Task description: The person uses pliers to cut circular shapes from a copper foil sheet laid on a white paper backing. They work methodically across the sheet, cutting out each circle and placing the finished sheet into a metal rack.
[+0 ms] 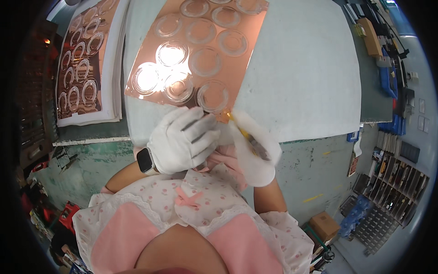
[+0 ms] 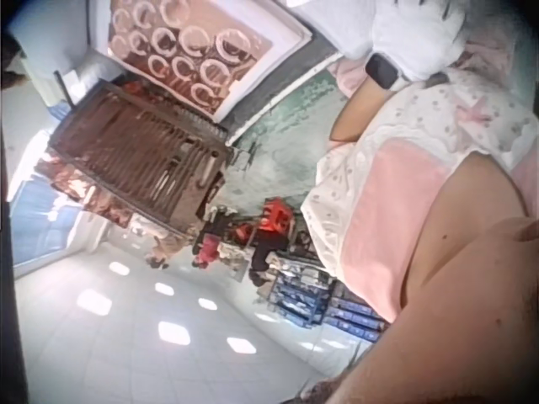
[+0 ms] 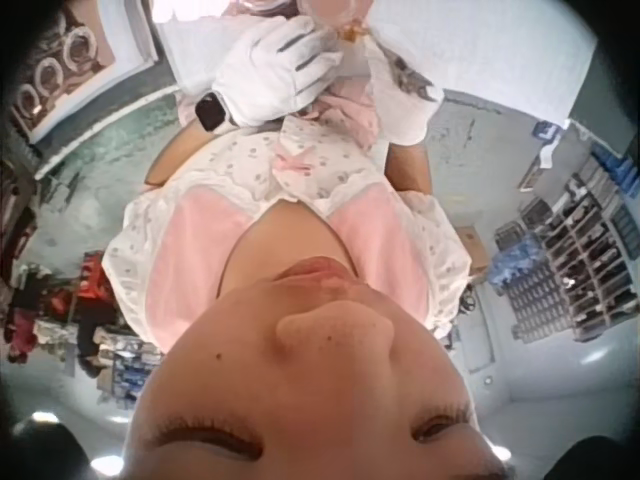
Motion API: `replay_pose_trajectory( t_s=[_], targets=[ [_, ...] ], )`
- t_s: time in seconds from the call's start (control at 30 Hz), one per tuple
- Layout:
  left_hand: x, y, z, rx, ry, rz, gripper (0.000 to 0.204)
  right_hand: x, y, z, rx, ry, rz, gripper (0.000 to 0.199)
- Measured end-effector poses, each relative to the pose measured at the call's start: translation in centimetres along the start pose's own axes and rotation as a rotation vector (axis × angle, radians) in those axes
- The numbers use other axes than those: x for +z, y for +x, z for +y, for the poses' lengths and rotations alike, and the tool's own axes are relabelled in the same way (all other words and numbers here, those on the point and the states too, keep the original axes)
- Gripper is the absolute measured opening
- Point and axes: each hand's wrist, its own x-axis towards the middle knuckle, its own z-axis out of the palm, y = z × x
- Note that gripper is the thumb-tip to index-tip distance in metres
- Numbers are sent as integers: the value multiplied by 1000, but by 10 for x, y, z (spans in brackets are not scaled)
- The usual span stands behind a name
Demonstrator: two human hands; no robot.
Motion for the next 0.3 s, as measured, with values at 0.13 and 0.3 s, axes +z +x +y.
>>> replay_pose_trajectory(
  t_s=[0.13,0.3],
  targets=[
    [6,-2,2,36,12,39,27,7,5,-12,165,233,-1,23],
    [5,-4,2,46,-15,52,30,9,6,-7,95,-73,-240,22]
  ],
)
